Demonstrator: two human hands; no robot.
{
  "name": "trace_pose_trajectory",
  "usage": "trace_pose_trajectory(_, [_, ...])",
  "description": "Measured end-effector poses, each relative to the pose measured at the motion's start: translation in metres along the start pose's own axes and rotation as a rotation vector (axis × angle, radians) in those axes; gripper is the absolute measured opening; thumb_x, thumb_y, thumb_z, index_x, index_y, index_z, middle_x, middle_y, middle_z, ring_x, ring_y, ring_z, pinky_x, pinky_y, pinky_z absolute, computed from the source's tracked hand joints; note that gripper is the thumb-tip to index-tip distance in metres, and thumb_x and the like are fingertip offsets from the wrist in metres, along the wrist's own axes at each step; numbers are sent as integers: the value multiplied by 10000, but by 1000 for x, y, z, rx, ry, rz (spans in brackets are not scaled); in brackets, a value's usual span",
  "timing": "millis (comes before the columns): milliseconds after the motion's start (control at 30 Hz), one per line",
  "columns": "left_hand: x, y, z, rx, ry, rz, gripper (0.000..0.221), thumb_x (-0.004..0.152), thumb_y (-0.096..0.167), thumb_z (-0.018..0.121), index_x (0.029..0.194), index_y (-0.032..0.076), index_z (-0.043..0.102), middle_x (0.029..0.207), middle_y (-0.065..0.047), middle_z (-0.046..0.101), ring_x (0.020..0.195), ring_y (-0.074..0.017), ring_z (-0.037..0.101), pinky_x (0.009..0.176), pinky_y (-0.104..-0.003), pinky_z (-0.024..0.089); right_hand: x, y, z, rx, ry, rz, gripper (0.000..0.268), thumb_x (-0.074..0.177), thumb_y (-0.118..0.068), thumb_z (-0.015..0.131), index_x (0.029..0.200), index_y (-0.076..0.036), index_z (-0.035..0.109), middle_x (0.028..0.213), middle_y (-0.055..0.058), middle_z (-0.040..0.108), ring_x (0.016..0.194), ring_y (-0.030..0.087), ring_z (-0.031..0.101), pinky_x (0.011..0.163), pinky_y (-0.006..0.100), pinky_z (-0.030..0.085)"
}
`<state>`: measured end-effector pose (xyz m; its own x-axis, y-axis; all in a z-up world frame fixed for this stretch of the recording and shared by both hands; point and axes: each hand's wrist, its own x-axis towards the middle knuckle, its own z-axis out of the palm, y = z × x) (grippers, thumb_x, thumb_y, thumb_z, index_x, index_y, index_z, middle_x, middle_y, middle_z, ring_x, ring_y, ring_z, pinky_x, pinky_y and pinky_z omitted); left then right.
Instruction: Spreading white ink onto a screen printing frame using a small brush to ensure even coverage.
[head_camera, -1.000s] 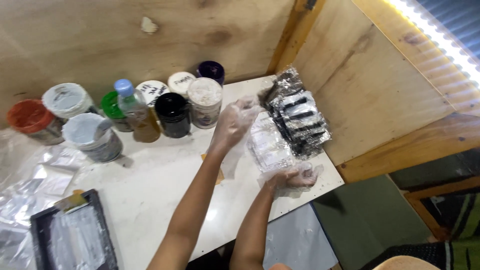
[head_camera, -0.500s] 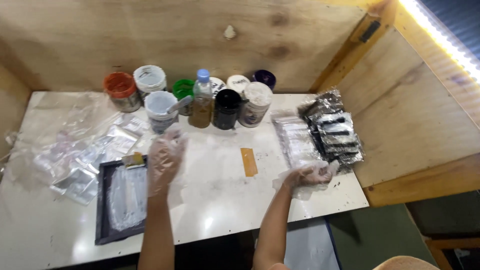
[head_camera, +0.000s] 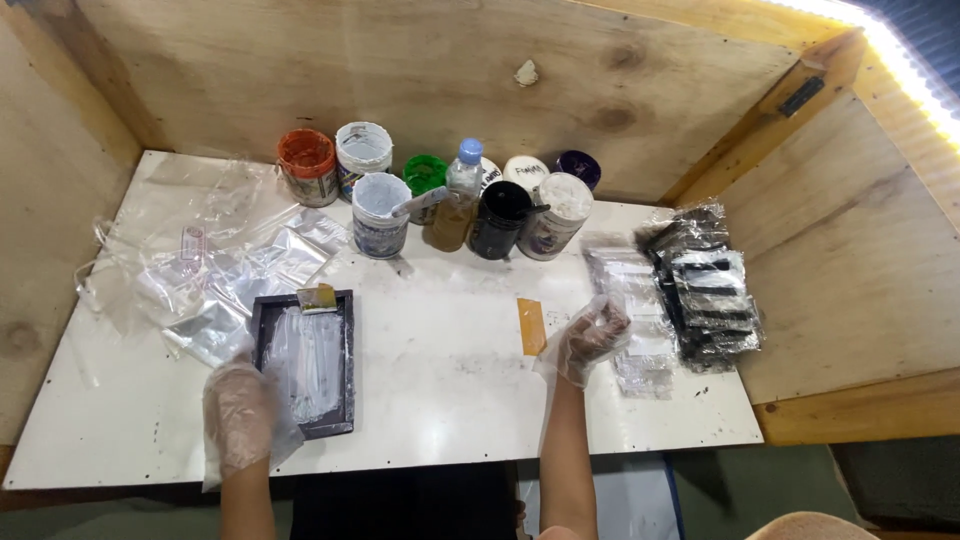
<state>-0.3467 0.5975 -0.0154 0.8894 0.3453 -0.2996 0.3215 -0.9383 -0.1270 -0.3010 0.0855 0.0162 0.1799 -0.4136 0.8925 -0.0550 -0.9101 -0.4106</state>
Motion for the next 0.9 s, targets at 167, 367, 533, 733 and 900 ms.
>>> trace_pose_trajectory(167, [-13,-5,-10,-308,32,-75,375,1048,440,489,1105,146,714,962,-83,733,922,-237,703,741,-362,616,-64,99,86,-289,255,52,703,953,-298,780,1300,244,500,1306,402,598,1226,468,611,1051,509,486])
trace_pose_trajectory(367, [-32,-8,-38,-685,92,-174,373,950,421,642,1197,177,778,1041,-179,782,1073,-387,722,819,-520,626,-100,158,85,-231,102,-20,695,1018,-281,682,1423,216,416,1462,398,465,1389,468,457,1171,534,338])
trace_pose_trajectory(533, [-40,-5,-68,-792,56,-173,409,954,432,623,1162,121,789,1067,-238,768,1108,-442,692,878,-557,595,-104,175,110,-322,177,-20,728,923,-356,749,1386,155,513,1392,314,579,1300,393,591,1120,474,445])
trace_pose_trajectory(733, [-61,7,-85,-808,71,-186,399,897,368,678,1109,52,801,1045,-277,757,1080,-476,693,874,-564,585,-90,136,111,-517,155,10,651,942,-307,695,1368,159,534,1325,293,640,1249,356,640,1094,433,463])
trace_pose_trajectory(900, [-78,31,-100,-872,85,-146,384,877,321,703,1140,54,789,1058,-275,759,1072,-480,694,871,-565,582,-89,126,116,-503,279,35,596,892,-203,724,1325,172,560,1261,276,683,1187,327,686,1046,391,510])
